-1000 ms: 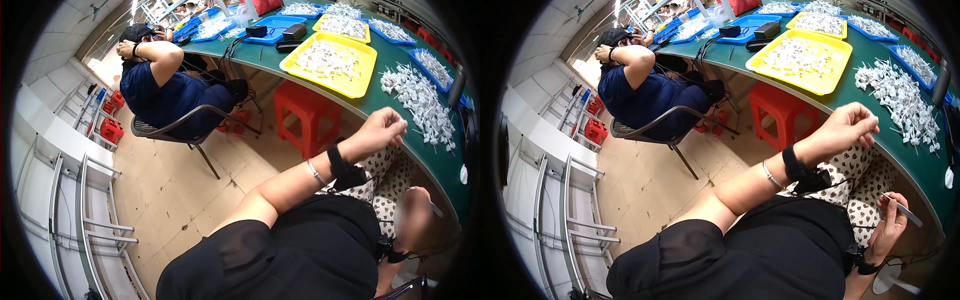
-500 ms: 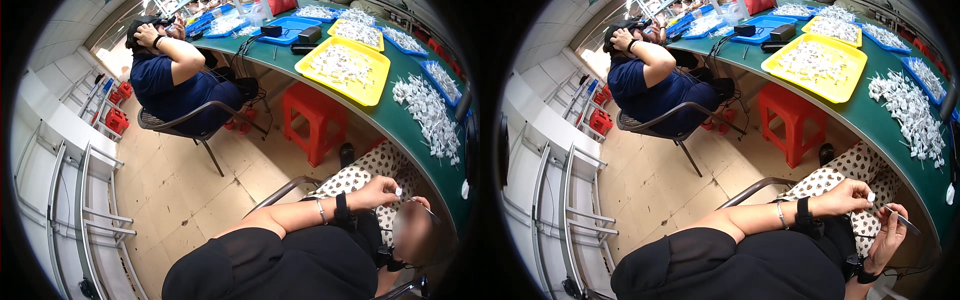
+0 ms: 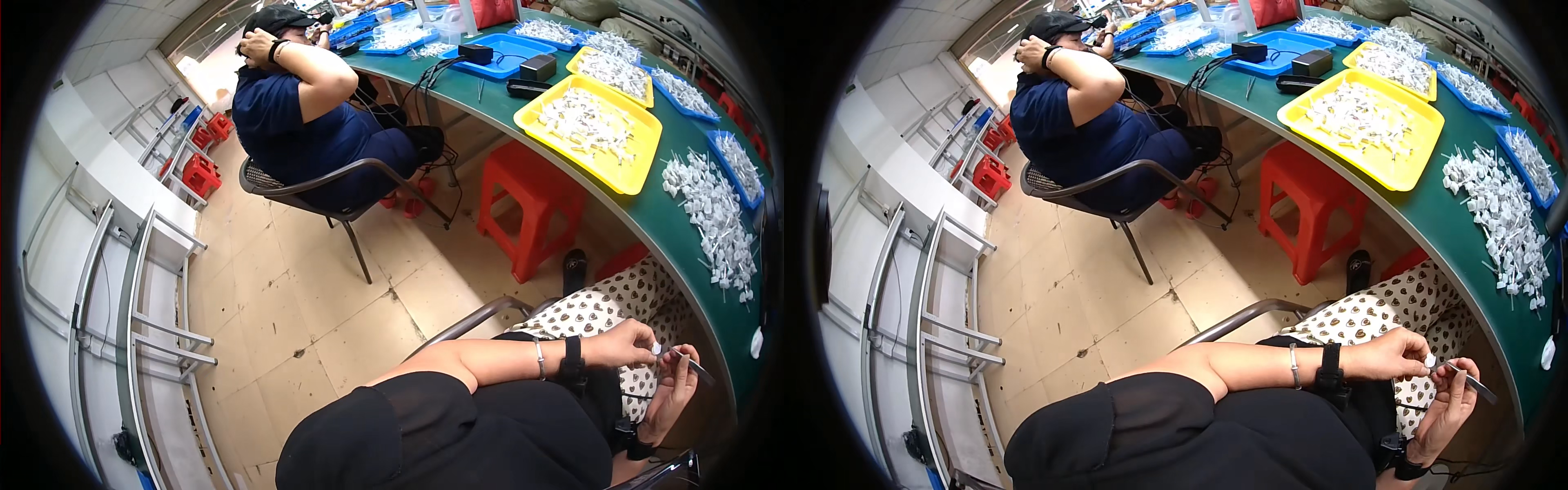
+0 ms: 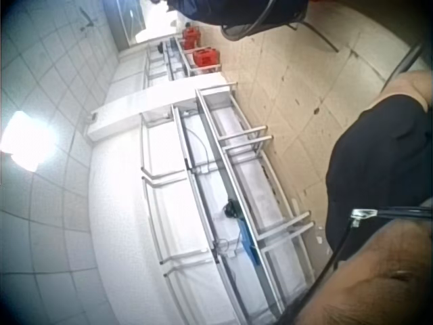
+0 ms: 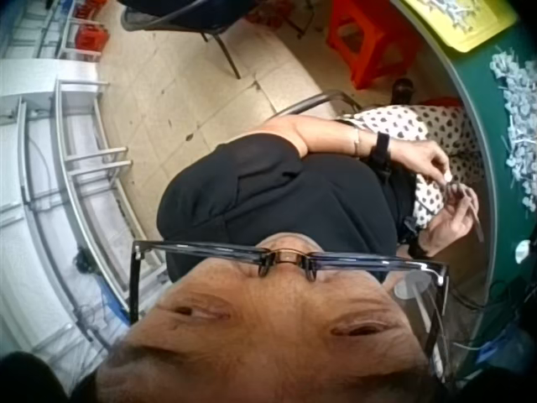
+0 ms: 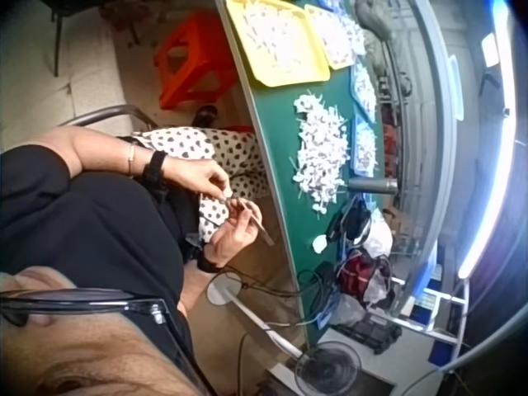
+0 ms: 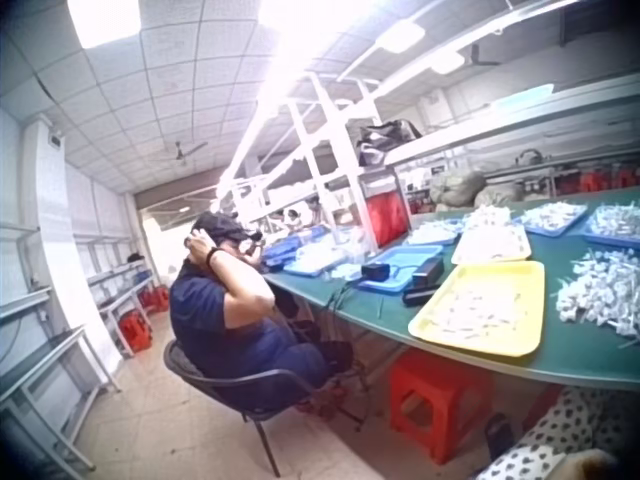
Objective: The person repeatedly picks small white plastic components from a pile on the table, uses tweezers to manipulate and adjust them, and places them into a yellow tray. The process is repetitive and focused on handling individual units one at a time.
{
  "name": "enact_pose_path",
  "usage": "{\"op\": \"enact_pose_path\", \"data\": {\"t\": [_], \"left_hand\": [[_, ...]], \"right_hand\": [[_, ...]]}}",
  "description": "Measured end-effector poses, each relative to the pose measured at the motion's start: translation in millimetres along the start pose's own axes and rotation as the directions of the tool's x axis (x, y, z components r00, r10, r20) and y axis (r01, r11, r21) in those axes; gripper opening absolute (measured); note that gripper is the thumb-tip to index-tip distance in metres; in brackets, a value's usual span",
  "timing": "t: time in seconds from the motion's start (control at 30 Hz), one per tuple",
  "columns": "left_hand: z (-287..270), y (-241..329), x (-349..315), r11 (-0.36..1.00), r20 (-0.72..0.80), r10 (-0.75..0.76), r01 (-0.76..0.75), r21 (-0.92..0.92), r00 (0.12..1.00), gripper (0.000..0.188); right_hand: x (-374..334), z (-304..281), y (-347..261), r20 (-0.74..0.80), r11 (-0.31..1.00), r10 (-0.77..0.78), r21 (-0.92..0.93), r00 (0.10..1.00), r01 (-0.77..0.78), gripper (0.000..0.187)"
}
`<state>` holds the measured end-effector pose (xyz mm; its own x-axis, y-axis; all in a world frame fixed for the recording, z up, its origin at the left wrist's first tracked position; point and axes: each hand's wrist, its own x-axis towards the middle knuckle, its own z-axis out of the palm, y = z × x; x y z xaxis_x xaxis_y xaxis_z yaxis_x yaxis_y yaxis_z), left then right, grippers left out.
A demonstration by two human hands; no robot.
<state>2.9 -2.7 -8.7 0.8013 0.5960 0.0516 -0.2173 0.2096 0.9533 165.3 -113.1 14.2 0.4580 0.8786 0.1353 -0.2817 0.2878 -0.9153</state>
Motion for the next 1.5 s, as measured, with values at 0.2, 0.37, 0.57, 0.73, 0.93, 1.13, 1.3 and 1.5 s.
{"op": "enact_pose_path", "data": {"t": [0.2, 0.37, 0.57, 0.73, 0.93, 1.13, 1.3, 1.5], "left_hand": [[-0.8, -8.8, 1.8, 1.0, 0.018, 0.025, -0.025, 0.016, 1.0, 0.011], [-0.6, -3.6, 0.0, 0.997, 0.011, 0.027, -0.028, 0.078, 1.0, 0.012], [-0.7, -5.4, 0.3, 0.996, 0.009, 0.028, -0.028, 0.081, 1.0, 0.013], [-1.1, -1.2, -0.4, 0.999, 0.006, 0.008, -0.009, 0.052, 1.0, 0.013], [-1.8, -5.8, 1.4, 0.998, -0.011, 0.031, -0.031, 0.055, 0.999, 0.014], [-1.6, -6.4, 1.1, 0.998, -0.003, 0.025, -0.025, 0.053, 1.0, 0.014], [-1.9, -9.6, 2.5, 0.999, 0.001, 0.021, -0.021, 0.049, 1.0, 0.013], [-3.1, -1.9, 1.7, 0.998, -0.001, 0.023, -0.023, 0.052, 1.0, 0.015]], "right_hand": [[-0.9, 5.6, 0.1, 0.014, 0.999, 0.029, 0.017, 0.999, -0.029, 0.023], [-1.3, 5.4, 0.9, 0.008, 0.999, 0.038, 0.018, 0.999, -0.038, 0.022], [-0.3, 2.0, 2.1, 0.011, 0.999, 0.043, 0.023, 0.999, -0.043, 0.022], [-0.9, 3.5, 0.6, -0.006, 0.999, 0.038, 0.026, 0.999, -0.038, 0.022], [-0.8, 3.3, -0.4, 0.0, 0.999, 0.039, 0.028, 0.999, -0.039, 0.022], [-1.1, 2.7, -0.6, 0.0, 0.999, 0.045, 0.026, 0.999, -0.045, 0.023], [-1.0, 2.4, -0.4, 0.011, 0.999, 0.043, 0.033, 0.999, -0.043, 0.023], [0.5, 5.4, -2.6, 0.023, 0.997, 0.049, 0.051, 0.999, -0.05, 0.022]]}}
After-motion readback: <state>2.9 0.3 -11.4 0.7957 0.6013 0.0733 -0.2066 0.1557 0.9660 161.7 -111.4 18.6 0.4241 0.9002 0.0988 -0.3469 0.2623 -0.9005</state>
